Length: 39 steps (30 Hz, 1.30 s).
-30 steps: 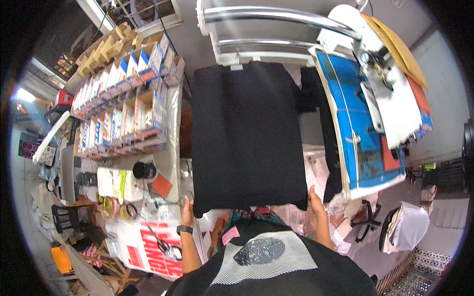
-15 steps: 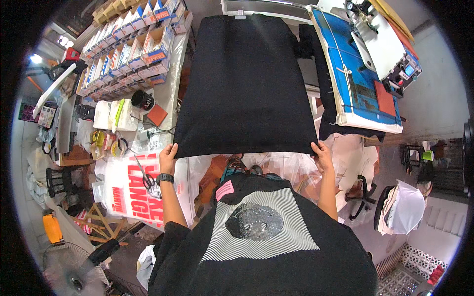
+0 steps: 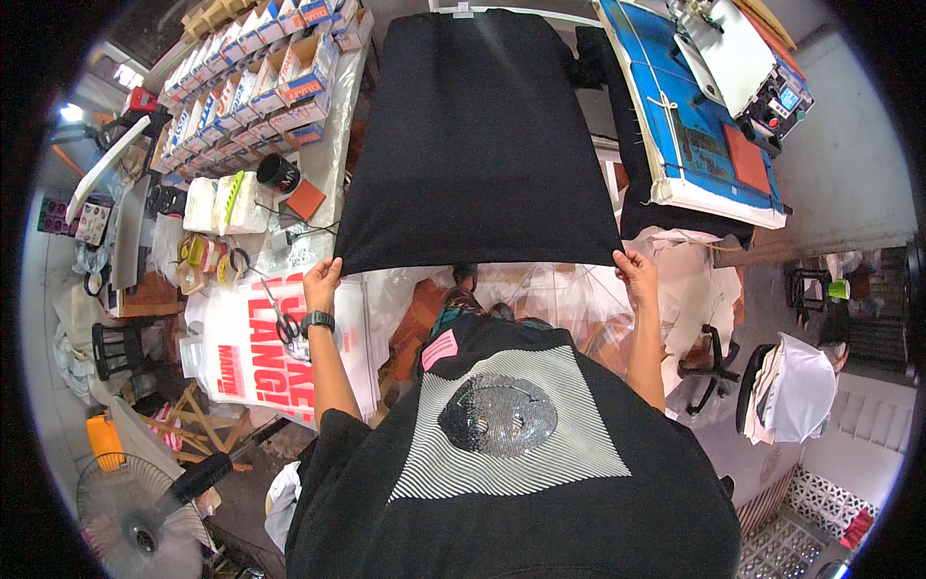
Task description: The person positions a black shirt on a screen-printing machine, cuts a graphic from a sheet using scissors, and aligns the graphic on the shirt.
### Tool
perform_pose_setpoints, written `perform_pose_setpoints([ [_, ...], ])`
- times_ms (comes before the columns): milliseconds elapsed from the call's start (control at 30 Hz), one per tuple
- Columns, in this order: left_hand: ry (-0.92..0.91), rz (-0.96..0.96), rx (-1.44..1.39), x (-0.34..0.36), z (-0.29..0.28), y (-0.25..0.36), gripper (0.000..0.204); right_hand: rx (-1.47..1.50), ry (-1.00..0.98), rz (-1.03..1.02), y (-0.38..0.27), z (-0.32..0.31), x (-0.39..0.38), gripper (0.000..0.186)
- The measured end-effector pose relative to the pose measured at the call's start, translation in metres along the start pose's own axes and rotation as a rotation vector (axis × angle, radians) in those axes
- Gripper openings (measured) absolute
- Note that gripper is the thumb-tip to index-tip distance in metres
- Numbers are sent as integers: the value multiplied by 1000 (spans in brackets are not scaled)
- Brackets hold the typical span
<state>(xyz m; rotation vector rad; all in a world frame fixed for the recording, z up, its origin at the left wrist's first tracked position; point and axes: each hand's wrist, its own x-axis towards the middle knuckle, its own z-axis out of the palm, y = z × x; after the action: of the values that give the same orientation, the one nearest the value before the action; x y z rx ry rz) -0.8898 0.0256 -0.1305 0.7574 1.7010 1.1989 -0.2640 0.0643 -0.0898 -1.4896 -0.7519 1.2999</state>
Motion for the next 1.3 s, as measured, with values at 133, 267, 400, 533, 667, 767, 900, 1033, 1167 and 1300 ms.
perform_pose_setpoints([
  [133, 31, 18, 25, 1, -1, 1, 31, -58, -14, -13, -4, -2, -2, 21],
  [267, 19, 36, 25, 1, -4, 2, 30, -83, -27, -33, -11, 0, -5, 23],
  [400, 57, 9, 8, -3, -2, 2, 33, -115, -35, -47, -8, -5, -4, 23],
  [533, 20, 21, 343, 3, -10, -4, 42, -390, -88, 6, 7, -10, 13, 21],
  [667, 2, 99, 819, 38, 16, 29, 43, -1019, 26, -334, 13, 5, 50, 26],
  [767, 74, 336, 543, 85, 60, 76, 36, -919, 151, -588, -28, 67, 87, 30],
  [900, -52, 100, 139, 188, 80, 105, 51, -566, 183, -530, -51, 151, 182, 34],
  [1033, -88, -325, 56, 230, 167, 130, 87, -428, 98, -177, -52, 146, 278, 49],
  [1167, -309, -421, -99, 270, 200, 151, 89, -375, 47, -1, -62, 146, 346, 63],
  [1300, -347, -374, -372, 331, 190, 148, 67, -82, 74, 158, -100, 211, 369, 56],
])
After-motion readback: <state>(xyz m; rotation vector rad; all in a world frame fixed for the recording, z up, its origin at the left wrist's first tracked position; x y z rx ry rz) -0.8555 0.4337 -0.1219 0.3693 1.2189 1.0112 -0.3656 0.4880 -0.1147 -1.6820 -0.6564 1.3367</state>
